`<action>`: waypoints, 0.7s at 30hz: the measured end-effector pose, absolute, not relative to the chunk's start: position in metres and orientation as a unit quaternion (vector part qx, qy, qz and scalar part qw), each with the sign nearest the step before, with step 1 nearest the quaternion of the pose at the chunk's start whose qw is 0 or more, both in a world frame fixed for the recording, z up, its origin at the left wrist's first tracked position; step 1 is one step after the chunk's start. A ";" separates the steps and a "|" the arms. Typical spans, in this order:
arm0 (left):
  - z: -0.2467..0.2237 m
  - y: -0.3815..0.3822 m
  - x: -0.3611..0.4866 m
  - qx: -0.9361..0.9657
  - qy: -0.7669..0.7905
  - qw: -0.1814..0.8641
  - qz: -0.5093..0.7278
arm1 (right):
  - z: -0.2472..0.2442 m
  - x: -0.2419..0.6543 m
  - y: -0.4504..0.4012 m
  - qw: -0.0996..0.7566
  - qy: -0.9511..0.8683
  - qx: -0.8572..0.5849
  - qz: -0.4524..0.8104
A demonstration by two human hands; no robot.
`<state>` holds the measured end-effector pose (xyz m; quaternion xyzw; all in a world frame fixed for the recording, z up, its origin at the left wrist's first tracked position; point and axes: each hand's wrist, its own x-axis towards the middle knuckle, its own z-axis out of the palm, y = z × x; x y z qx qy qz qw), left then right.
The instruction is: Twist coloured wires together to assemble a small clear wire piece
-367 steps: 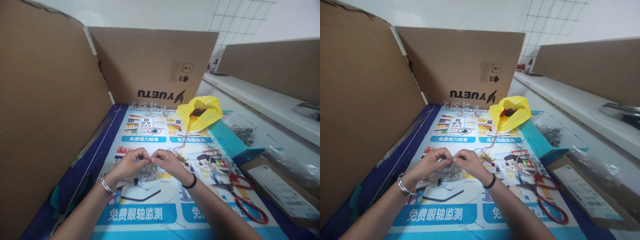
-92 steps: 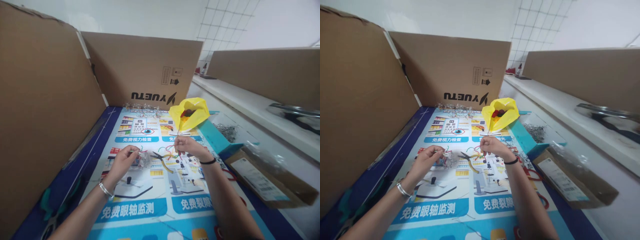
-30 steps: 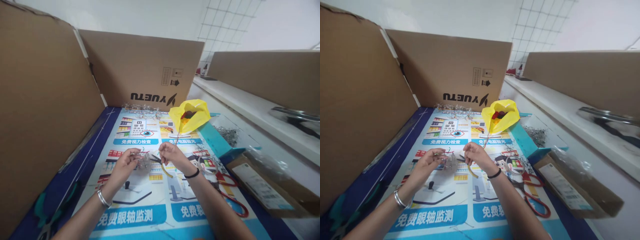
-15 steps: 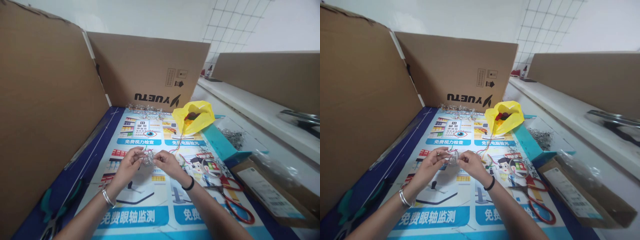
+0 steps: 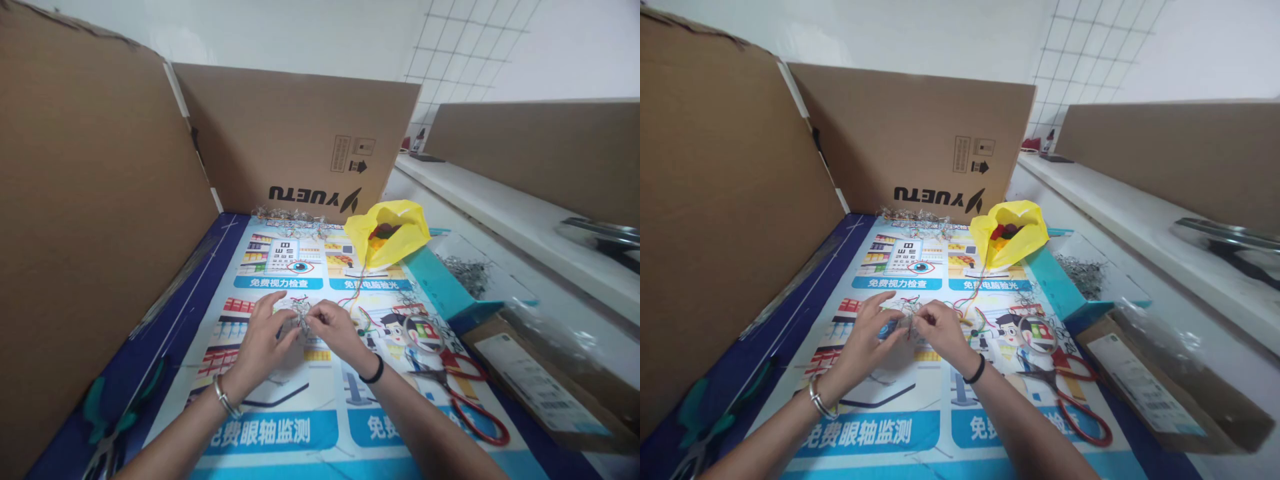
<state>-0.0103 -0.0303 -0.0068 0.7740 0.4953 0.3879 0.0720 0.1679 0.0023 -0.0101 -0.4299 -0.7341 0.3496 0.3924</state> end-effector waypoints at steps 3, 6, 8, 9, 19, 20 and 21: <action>-0.009 -0.029 -0.009 0.784 0.485 0.073 0.380 | -0.007 0.166 0.000 0.393 -0.737 -0.413 0.363; -0.008 -0.028 -0.010 0.787 0.479 0.075 0.381 | -0.007 0.167 0.001 0.397 -0.725 -0.400 0.396; -0.005 -0.028 -0.011 0.787 0.481 0.074 0.379 | -0.008 0.169 0.002 0.394 -0.710 -0.402 0.422; -0.003 -0.028 -0.011 0.788 0.482 0.073 0.377 | -0.009 0.170 0.003 0.392 -0.705 -0.405 0.430; -0.008 -0.028 -0.009 0.796 0.482 0.108 0.351 | -0.012 0.167 0.000 0.394 -0.674 -0.398 0.481; -0.009 -0.028 -0.008 0.795 0.482 0.110 0.351 | -0.013 0.166 0.000 0.393 -0.674 -0.397 0.482; -0.009 -0.028 -0.008 0.795 0.482 0.110 0.352 | -0.013 0.166 0.000 0.394 -0.675 -0.394 0.484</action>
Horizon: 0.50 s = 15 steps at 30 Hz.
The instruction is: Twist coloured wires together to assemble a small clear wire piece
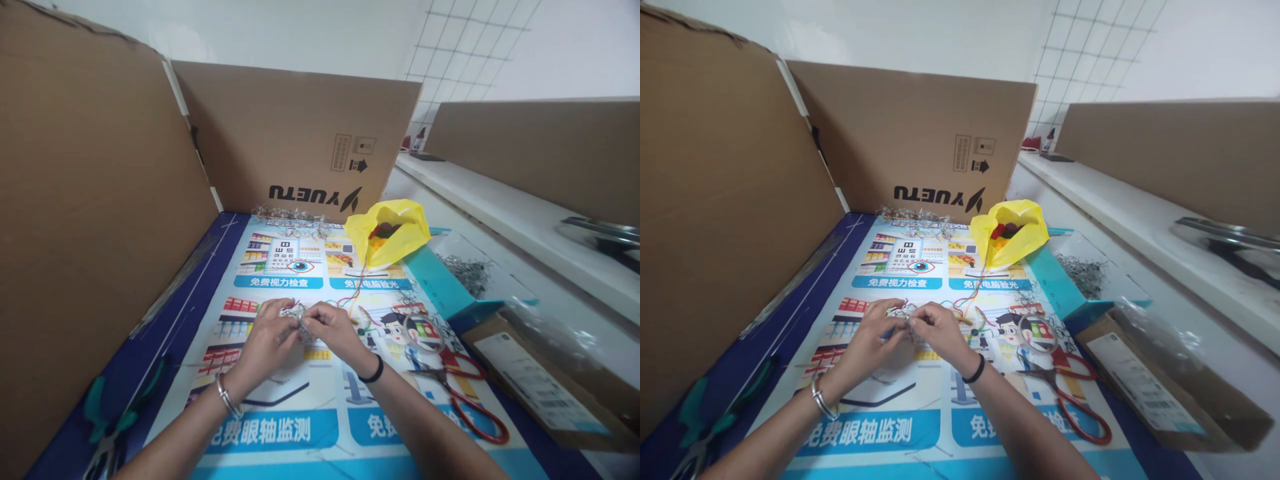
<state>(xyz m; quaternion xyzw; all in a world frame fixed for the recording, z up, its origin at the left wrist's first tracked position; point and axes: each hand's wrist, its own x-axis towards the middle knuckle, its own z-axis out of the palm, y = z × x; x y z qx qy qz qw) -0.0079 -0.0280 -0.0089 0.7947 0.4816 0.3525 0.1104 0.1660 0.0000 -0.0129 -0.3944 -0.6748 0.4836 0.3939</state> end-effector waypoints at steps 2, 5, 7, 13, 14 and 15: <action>-0.009 -0.029 -0.007 0.790 0.483 0.114 0.361 | -0.013 0.165 0.000 0.402 -0.673 -0.388 0.485; -0.007 -0.030 -0.007 0.771 0.492 0.132 0.382 | -0.014 0.164 0.001 0.415 -0.660 -0.383 0.495; -0.006 -0.030 -0.006 0.758 0.500 0.142 0.394 | -0.014 0.164 0.001 0.416 -0.649 -0.384 0.508; -0.006 -0.029 -0.009 0.735 0.517 0.146 0.414 | -0.020 0.165 0.003 0.418 -0.609 -0.382 0.556; -0.005 -0.029 -0.009 0.733 0.520 0.138 0.416 | -0.021 0.165 0.004 0.420 -0.600 -0.381 0.565; -0.004 -0.029 -0.010 0.732 0.523 0.126 0.418 | -0.022 0.166 0.005 0.423 -0.589 -0.380 0.574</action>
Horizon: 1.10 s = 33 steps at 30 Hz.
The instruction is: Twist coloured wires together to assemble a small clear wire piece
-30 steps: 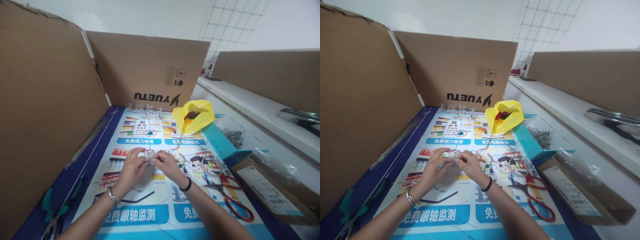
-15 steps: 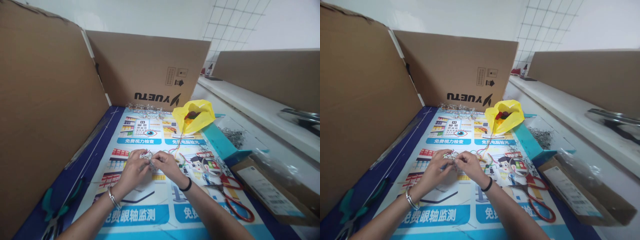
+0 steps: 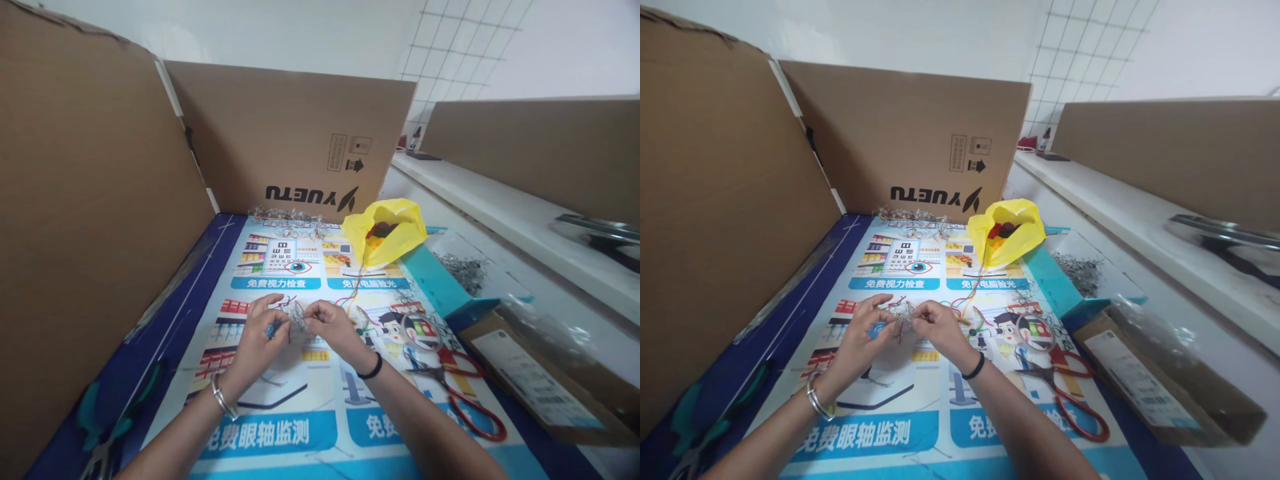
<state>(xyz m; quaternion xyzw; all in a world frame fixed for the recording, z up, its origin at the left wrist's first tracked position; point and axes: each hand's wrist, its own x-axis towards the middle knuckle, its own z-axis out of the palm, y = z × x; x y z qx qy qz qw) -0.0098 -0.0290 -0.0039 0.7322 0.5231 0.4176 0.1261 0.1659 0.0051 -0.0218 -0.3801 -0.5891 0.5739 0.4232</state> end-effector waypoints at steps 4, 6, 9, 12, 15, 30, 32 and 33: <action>-0.001 -0.028 -0.012 0.734 0.516 0.095 0.431 | -0.023 0.168 0.008 0.439 -0.546 -0.372 0.608; -0.003 -0.027 -0.014 0.741 0.503 0.112 0.431 | -0.022 0.168 0.008 0.449 -0.532 -0.374 0.613; -0.008 -0.028 -0.014 0.745 0.505 0.134 0.415 | -0.021 0.168 0.009 0.454 -0.525 -0.375 0.615; -0.012 -0.029 -0.013 0.723 0.544 0.149 0.398 | -0.021 0.168 0.008 0.446 -0.525 -0.379 0.617; -0.012 -0.029 -0.010 0.675 0.575 0.234 0.399 | -0.022 0.167 0.007 0.437 -0.529 -0.384 0.618; -0.002 -0.027 -0.015 0.631 0.593 0.270 0.421 | -0.021 0.173 0.013 0.469 -0.503 -0.388 0.614; -0.001 -0.025 -0.018 0.626 0.591 0.275 0.428 | -0.018 0.174 0.013 0.478 -0.491 -0.389 0.616; 0.000 -0.024 -0.019 0.619 0.587 0.290 0.434 | -0.017 0.174 0.013 0.479 -0.487 -0.389 0.618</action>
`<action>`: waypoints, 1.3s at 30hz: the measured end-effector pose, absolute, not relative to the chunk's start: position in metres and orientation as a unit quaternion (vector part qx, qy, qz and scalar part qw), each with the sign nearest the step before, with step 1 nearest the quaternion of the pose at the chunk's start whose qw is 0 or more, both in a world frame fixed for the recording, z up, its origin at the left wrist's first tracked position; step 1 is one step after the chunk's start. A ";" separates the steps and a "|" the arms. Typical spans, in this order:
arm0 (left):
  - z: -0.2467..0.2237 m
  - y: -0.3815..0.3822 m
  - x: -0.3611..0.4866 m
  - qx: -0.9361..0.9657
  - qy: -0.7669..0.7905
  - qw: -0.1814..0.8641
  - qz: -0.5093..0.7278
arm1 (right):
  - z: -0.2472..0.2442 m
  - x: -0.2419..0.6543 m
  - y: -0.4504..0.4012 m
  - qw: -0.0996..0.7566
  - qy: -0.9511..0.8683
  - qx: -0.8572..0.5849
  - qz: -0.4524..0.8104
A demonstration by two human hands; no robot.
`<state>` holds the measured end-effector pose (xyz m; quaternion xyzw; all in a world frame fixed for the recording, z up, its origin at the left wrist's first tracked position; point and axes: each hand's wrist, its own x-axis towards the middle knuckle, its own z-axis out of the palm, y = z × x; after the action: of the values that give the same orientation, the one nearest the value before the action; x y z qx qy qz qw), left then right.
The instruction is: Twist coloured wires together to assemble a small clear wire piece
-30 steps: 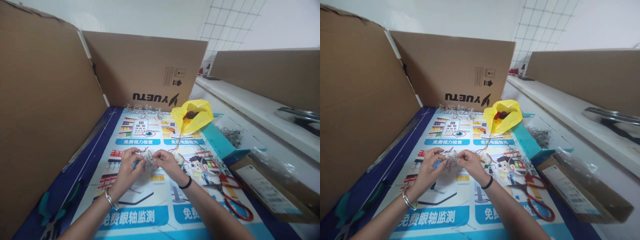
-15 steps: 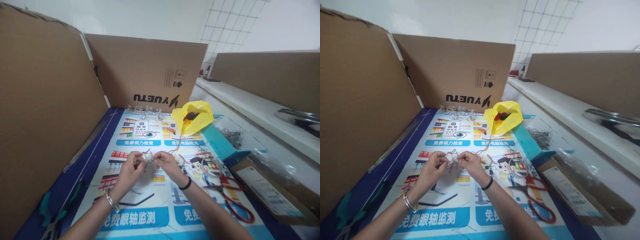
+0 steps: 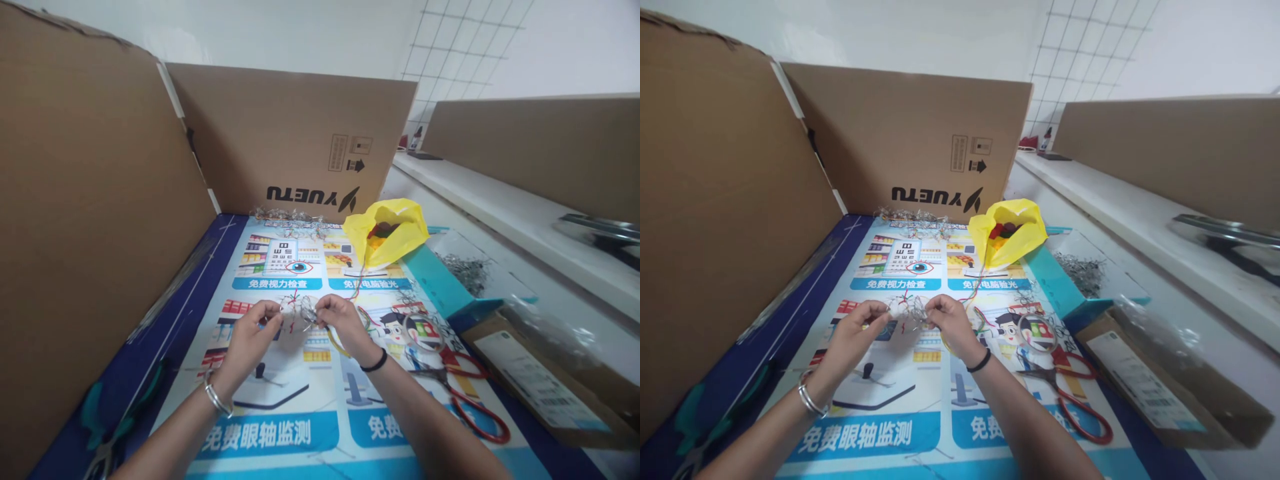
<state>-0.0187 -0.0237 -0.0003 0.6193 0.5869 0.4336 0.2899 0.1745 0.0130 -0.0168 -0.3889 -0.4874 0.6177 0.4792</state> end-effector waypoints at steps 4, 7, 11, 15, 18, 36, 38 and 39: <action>0.000 -0.023 -0.020 0.610 0.576 0.313 0.445 | -0.018 0.176 0.014 0.477 -0.483 -0.393 0.621; 0.000 -0.025 -0.019 0.639 0.589 0.267 0.417 | -0.020 0.177 0.016 0.474 -0.485 -0.406 0.613; -0.003 -0.028 -0.015 0.692 0.584 0.180 0.383 | -0.022 0.179 0.018 0.462 -0.494 -0.423 0.603; -0.008 -0.030 -0.011 0.711 0.578 0.143 0.374 | -0.020 0.179 0.016 0.437 -0.515 -0.420 0.606; -0.009 -0.031 -0.008 0.707 0.580 0.149 0.376 | -0.018 0.178 0.012 0.422 -0.538 -0.390 0.616; -0.013 -0.029 -0.012 0.718 0.529 0.164 0.421 | -0.027 0.174 0.012 0.422 -0.486 -0.366 0.672; -0.012 -0.030 -0.012 0.745 0.499 0.149 0.416 | -0.026 0.173 0.011 0.422 -0.474 -0.355 0.687; -0.010 -0.030 -0.012 0.755 0.490 0.141 0.413 | -0.026 0.173 0.011 0.422 -0.471 -0.348 0.692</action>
<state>-0.0122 -0.0303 -0.0104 0.7550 0.4897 0.4129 0.1407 0.1730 0.0106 -0.0259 -0.3477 -0.4706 0.6923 0.4223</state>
